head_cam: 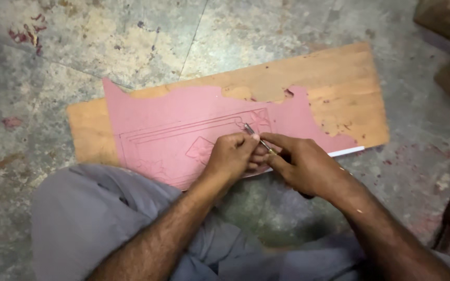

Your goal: The person is carving decorative floral and geometric patterns into a wooden board using a small hand-held carving tool, moving the tool along marked lines while holding the board in place.

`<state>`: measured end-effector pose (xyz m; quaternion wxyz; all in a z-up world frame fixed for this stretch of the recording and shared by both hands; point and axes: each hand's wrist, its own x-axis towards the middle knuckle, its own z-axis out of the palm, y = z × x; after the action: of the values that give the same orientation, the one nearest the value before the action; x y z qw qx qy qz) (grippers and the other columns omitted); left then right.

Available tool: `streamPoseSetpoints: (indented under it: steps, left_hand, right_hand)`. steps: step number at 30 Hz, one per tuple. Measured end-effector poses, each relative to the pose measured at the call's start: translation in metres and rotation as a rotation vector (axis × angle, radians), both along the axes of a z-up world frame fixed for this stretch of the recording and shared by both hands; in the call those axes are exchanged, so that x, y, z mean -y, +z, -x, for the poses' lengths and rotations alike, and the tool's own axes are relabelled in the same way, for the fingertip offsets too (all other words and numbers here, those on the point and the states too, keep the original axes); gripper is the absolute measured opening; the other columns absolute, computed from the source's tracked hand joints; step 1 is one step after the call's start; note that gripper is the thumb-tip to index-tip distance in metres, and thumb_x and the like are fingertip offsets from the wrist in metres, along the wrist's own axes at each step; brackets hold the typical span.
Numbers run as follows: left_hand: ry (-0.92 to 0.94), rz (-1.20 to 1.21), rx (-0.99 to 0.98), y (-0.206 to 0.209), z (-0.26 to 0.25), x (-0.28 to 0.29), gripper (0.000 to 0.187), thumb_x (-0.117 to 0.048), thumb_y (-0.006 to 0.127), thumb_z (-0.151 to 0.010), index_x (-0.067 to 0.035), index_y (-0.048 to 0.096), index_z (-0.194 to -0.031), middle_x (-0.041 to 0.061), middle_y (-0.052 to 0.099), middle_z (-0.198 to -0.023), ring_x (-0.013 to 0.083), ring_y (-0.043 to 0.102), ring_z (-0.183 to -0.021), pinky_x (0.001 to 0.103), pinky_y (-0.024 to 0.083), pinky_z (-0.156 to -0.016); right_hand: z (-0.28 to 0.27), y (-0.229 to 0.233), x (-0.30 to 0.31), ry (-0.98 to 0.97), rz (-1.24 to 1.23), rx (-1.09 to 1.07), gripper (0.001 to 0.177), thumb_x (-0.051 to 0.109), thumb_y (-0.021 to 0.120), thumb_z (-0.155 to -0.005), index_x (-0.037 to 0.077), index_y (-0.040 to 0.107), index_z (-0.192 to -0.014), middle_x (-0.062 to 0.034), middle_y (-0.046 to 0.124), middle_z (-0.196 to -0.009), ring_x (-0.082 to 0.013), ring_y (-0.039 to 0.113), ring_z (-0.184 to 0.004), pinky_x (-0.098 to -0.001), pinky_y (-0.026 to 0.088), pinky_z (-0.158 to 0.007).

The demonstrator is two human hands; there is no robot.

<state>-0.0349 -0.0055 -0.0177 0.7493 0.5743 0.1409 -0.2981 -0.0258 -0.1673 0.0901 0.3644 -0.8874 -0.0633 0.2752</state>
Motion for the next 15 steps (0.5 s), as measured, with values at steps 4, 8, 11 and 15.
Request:
streamPoseSetpoints:
  steps: [4,8,11,15]
  left_hand:
    - [0.075,-0.012,-0.061,-0.001,-0.007,-0.003,0.03,-0.023,0.055,-0.104,0.0,0.069,-0.091,0.011,0.078,-0.088,0.0149,0.075,-0.073,0.025,0.056,-0.057]
    - [0.061,-0.057,-0.107,0.003,-0.011,-0.006,0.03,-0.022,0.055,-0.102,0.001,0.07,-0.091,0.011,0.079,-0.087,0.0158,0.076,-0.073,0.025,0.057,-0.056]
    - [0.06,-0.076,-0.107,0.004,-0.013,-0.006,0.032,-0.023,0.055,-0.103,0.002,0.071,-0.092,0.012,0.079,-0.085,0.0165,0.076,-0.071,0.026,0.059,-0.055]
    - [0.064,-0.091,-0.092,0.001,-0.012,-0.005,0.031,-0.023,0.056,-0.102,0.003,0.071,-0.093,0.011,0.078,-0.085,0.0161,0.076,-0.071,0.026,0.059,-0.055]
  right_hand:
    - [-0.009,0.006,-0.009,-0.123,0.122,-0.291,0.053,0.028,0.064,-0.096,0.024,0.058,-0.148,-0.0095,0.073,-0.068,-0.0156,0.061,-0.048,-0.0341,0.053,-0.051]
    - [-0.017,0.001,-0.011,-0.103,0.101,-0.354,0.055,0.027,0.063,-0.096,0.025,0.056,-0.15,-0.0079,0.073,-0.067,-0.0131,0.063,-0.047,-0.0319,0.054,-0.05]
    - [-0.019,-0.006,-0.009,-0.119,0.067,-0.364,0.054,0.026,0.062,-0.096,0.023,0.056,-0.15,-0.0067,0.073,-0.067,-0.0139,0.064,-0.046,-0.032,0.054,-0.049]
    - [-0.018,-0.013,-0.005,-0.165,-0.021,-0.424,0.052,0.024,0.061,-0.097,0.021,0.059,-0.149,-0.0068,0.068,-0.065,-0.014,0.061,-0.046,-0.0311,0.052,-0.046]
